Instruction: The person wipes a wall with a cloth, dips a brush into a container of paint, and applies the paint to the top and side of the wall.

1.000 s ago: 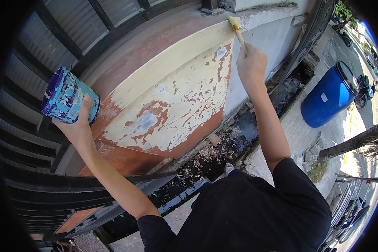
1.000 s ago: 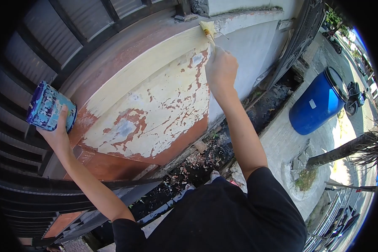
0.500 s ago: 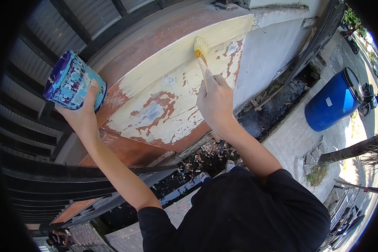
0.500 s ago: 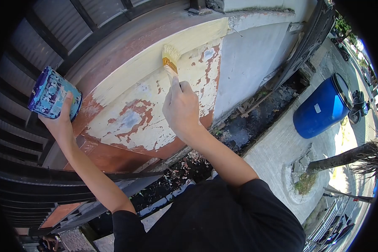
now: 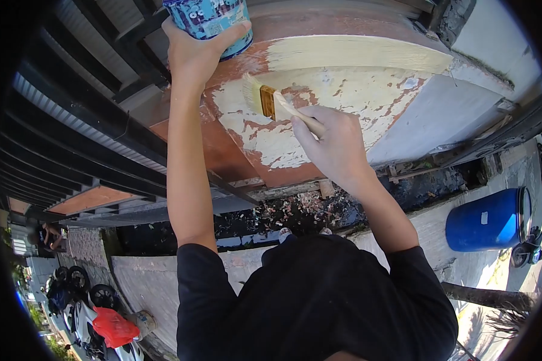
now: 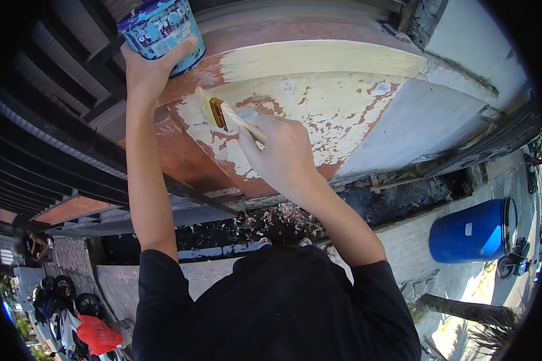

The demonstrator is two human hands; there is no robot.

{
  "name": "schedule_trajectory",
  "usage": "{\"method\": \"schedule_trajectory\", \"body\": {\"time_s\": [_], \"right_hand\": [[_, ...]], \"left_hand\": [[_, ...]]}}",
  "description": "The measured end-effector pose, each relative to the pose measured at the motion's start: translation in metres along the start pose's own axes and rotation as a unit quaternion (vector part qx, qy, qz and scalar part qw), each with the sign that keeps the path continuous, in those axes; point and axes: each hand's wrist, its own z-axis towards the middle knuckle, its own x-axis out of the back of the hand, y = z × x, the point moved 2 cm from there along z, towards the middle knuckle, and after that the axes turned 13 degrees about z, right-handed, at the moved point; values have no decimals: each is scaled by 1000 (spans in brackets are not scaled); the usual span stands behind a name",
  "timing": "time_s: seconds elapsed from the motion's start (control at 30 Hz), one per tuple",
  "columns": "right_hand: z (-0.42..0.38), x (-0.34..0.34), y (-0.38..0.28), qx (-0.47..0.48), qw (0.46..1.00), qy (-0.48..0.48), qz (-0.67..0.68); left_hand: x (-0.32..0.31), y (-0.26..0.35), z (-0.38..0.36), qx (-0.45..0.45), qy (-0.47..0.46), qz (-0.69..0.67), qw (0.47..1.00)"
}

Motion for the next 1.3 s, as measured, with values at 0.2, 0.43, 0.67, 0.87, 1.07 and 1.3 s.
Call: {"method": "schedule_trajectory", "body": {"time_s": [0.2,0.43,0.67,0.87,1.07,1.3], "right_hand": [[49,-52,-6,47,996,-67,-35],[50,18,28,14,994,79,-80],[4,35,8,-54,995,78,-28],[40,-59,13,96,994,-15,-40],[49,2,26,19,995,80,-60],[8,39,12,-26,992,118,-26]], "left_hand": [[26,45,-2,29,-23,45,998],[25,41,-4,41,-22,75,996],[21,39,-3,37,-6,93,995],[19,43,-4,-6,-8,35,999],[20,38,-5,25,1,70,997],[21,42,-6,40,-2,94,995]]}}
